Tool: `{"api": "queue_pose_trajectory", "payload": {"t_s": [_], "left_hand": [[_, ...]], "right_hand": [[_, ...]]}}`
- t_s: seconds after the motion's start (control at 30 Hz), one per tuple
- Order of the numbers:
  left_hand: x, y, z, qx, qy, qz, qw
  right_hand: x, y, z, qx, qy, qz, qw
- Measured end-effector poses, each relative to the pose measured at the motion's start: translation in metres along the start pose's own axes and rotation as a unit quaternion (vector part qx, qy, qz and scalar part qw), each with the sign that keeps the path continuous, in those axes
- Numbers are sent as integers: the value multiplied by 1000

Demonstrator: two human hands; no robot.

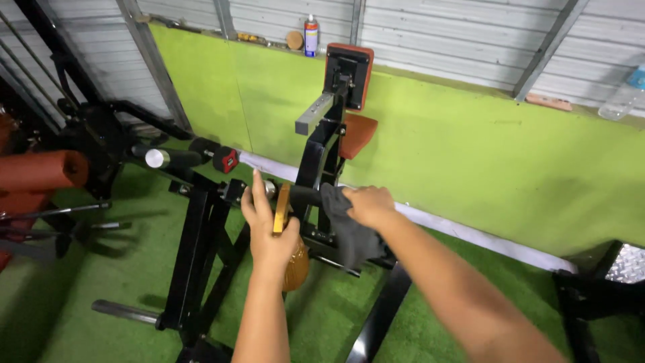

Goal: Cleaning and wiping down the metal frame and components of a gym machine using a spray bottle and cloth.

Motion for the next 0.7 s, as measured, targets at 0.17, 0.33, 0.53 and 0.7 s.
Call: {"api": "queue_pose_trajectory", "payload": {"t_s": [0.17,0.33,0.53,0.7], "left_hand": [[8,3,40,13,9,-22,1000],[19,0,80,-14,49,6,999],[77,-15,129,14,13,0,1000],[107,-55,180,19,8,40,999]], "right_hand": [[52,-7,50,-131,4,-15,991],[134,52,106,-77,75,-120,987],[192,167,181,179,109,-352,912],[130,90,186,43,40,-343,937]]}}
Point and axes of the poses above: each hand's wrist, its own z-axis away from the middle knuckle, its own y-axis out of the back of the hand, x = y × z, the point moved 9 cm from there along -z, towards the middle knuckle, and after that the axes turned 6 degrees about y, right-handed, at the moved point
